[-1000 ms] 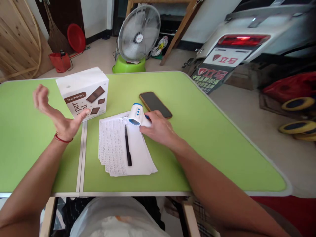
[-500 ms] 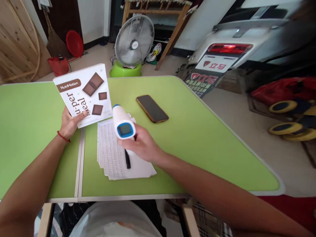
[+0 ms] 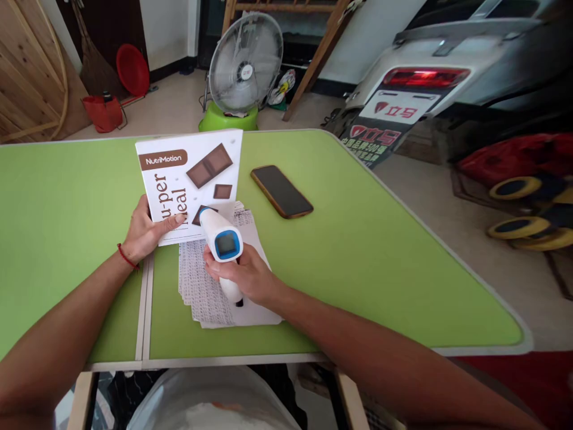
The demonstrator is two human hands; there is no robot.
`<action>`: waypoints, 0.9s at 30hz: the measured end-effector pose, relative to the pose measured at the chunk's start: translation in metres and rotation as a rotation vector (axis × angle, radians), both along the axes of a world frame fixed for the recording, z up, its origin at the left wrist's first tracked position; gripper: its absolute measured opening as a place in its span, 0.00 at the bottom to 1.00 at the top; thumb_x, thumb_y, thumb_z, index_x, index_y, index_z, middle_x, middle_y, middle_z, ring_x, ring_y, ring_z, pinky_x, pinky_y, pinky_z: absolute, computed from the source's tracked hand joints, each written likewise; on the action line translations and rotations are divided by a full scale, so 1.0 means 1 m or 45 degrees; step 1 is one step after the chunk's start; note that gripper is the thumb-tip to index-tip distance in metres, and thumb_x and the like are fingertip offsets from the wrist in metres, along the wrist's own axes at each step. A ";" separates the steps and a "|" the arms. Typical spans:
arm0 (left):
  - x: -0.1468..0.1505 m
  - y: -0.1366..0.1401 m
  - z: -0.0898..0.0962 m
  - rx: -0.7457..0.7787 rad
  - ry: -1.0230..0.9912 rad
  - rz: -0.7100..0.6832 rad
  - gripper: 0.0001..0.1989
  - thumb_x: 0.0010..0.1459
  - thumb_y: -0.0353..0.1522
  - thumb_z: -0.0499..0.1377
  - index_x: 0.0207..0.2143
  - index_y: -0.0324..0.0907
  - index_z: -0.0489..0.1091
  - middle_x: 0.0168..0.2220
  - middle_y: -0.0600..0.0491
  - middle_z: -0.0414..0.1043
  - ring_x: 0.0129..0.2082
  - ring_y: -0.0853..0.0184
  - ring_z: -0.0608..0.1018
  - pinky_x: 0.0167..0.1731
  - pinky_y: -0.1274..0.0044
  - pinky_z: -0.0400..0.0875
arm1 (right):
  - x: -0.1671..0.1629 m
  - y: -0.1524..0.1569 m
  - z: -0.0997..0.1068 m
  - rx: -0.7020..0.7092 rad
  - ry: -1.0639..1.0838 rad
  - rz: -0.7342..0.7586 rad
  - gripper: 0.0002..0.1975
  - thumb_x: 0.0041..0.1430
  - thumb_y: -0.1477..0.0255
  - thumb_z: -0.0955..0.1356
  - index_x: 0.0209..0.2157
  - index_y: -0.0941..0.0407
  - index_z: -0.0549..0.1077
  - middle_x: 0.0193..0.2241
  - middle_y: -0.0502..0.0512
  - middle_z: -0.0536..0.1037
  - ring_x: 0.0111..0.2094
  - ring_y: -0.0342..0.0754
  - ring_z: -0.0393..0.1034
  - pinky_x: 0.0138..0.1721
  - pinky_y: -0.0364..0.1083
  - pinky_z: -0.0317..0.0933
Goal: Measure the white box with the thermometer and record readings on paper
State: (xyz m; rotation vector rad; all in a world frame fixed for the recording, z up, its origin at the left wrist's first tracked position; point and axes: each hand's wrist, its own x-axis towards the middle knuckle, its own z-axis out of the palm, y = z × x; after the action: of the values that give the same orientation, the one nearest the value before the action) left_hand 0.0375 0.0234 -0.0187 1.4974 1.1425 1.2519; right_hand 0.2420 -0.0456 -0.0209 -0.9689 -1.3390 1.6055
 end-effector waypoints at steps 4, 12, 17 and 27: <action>0.001 0.001 -0.001 -0.030 0.060 -0.049 0.32 0.41 0.45 0.72 0.45 0.37 0.68 0.45 0.43 0.75 0.42 0.55 0.78 0.38 0.66 0.76 | -0.002 0.000 -0.005 -0.060 0.022 -0.028 0.10 0.46 0.67 0.70 0.28 0.55 0.65 0.24 0.46 0.67 0.24 0.40 0.59 0.28 0.45 0.57; 0.004 -0.002 0.009 -0.017 0.083 -0.167 0.26 0.45 0.45 0.70 0.41 0.38 0.71 0.43 0.45 0.76 0.39 0.57 0.78 0.39 0.67 0.76 | -0.008 -0.006 -0.012 -0.156 0.072 -0.016 0.09 0.47 0.68 0.70 0.28 0.55 0.67 0.23 0.46 0.67 0.24 0.41 0.60 0.28 0.45 0.56; 0.005 -0.004 0.012 -0.001 0.084 -0.199 0.25 0.45 0.45 0.70 0.40 0.38 0.71 0.41 0.45 0.77 0.38 0.57 0.78 0.38 0.68 0.76 | -0.009 -0.006 -0.008 -0.134 0.032 -0.027 0.08 0.47 0.68 0.69 0.27 0.54 0.67 0.20 0.45 0.67 0.23 0.42 0.61 0.29 0.47 0.58; 0.005 -0.001 0.013 0.045 0.055 -0.244 0.23 0.46 0.43 0.70 0.39 0.37 0.71 0.41 0.46 0.77 0.37 0.60 0.78 0.38 0.70 0.76 | -0.007 -0.004 -0.005 -0.034 -0.003 0.017 0.06 0.48 0.68 0.68 0.26 0.55 0.67 0.20 0.47 0.70 0.24 0.43 0.64 0.30 0.47 0.60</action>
State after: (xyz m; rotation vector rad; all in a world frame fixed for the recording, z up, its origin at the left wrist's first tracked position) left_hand 0.0426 0.0220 -0.0056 1.6264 0.9829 1.1187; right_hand 0.2355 -0.0495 -0.0260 -0.9803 -1.3314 1.6359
